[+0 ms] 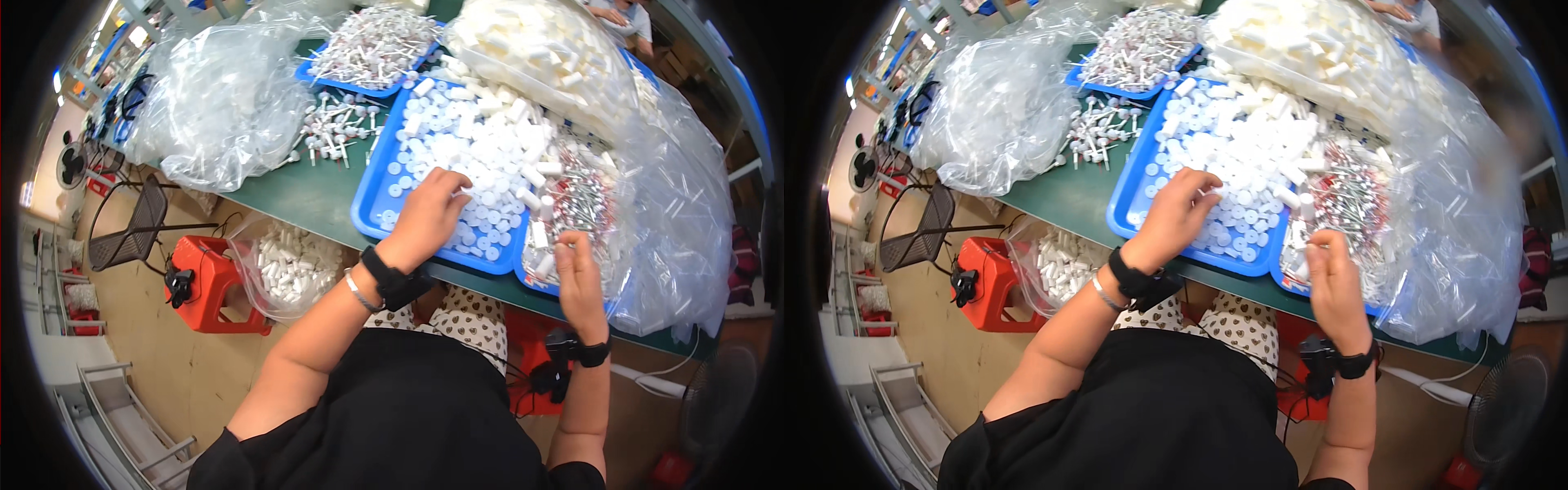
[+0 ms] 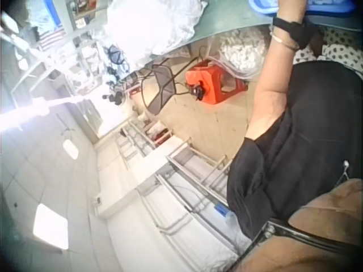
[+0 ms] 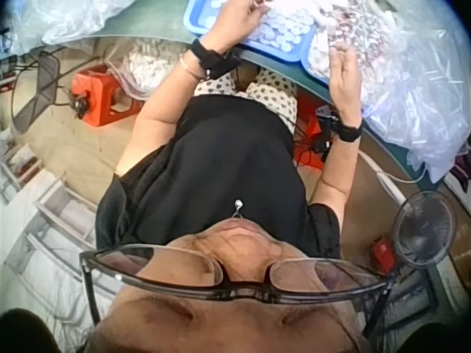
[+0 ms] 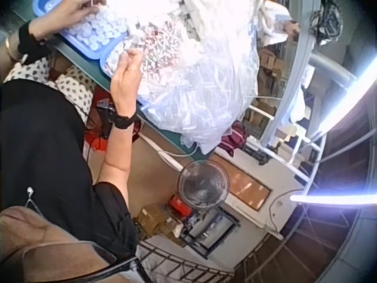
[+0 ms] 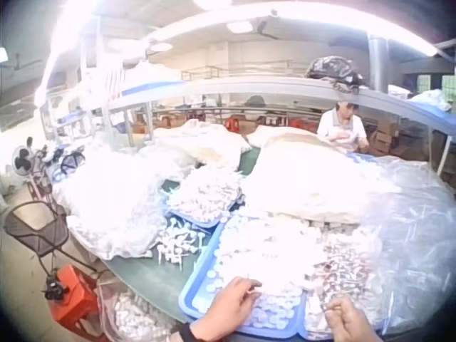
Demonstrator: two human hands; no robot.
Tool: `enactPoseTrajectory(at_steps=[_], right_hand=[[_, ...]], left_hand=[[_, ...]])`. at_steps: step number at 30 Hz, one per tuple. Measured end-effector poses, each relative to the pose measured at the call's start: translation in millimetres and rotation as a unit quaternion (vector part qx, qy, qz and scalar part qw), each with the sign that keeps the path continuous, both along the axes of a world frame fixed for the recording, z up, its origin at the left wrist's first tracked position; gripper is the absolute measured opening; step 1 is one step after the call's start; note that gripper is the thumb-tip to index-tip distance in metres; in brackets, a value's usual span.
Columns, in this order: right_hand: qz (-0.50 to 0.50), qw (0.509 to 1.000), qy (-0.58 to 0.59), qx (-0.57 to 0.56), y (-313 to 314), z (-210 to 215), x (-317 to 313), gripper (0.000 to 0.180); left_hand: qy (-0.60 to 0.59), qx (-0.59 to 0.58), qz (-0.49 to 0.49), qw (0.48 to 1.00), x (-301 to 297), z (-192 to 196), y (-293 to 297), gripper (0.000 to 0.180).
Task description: The person sits at a workbench and repeatedly picks up small white plastic caps and metal pins from blue trays. They insert the pins into the caps by hand and place the assembled units into a pile on the table.
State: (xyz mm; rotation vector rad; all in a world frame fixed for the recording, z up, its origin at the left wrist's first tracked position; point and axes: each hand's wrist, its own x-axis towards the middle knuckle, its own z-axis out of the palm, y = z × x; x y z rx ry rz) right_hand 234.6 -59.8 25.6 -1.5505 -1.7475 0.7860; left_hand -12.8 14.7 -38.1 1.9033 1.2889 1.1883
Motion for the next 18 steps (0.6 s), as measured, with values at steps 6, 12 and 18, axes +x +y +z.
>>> enactPoseTrajectory(at_steps=[6,12,18], right_hand=[[0.040,0.995,0.017,0.092,-12.9,-10.2,-23.6,0.009],[0.056,0.985,-0.080,0.142,-18.7,-9.9,-20.8,0.008],[0.062,0.976,-0.130,0.161,-19.0,-2.3,-18.8,0.007]], left_hand=[[-0.459,-0.426,-0.129,0.769,10.9,13.8,-37.7,0.027],[-0.532,-0.473,-0.142,0.688,19.6,7.9,-55.9,0.029],[-0.544,-0.479,-0.135,0.675,21.2,4.0,-59.2,0.031]])
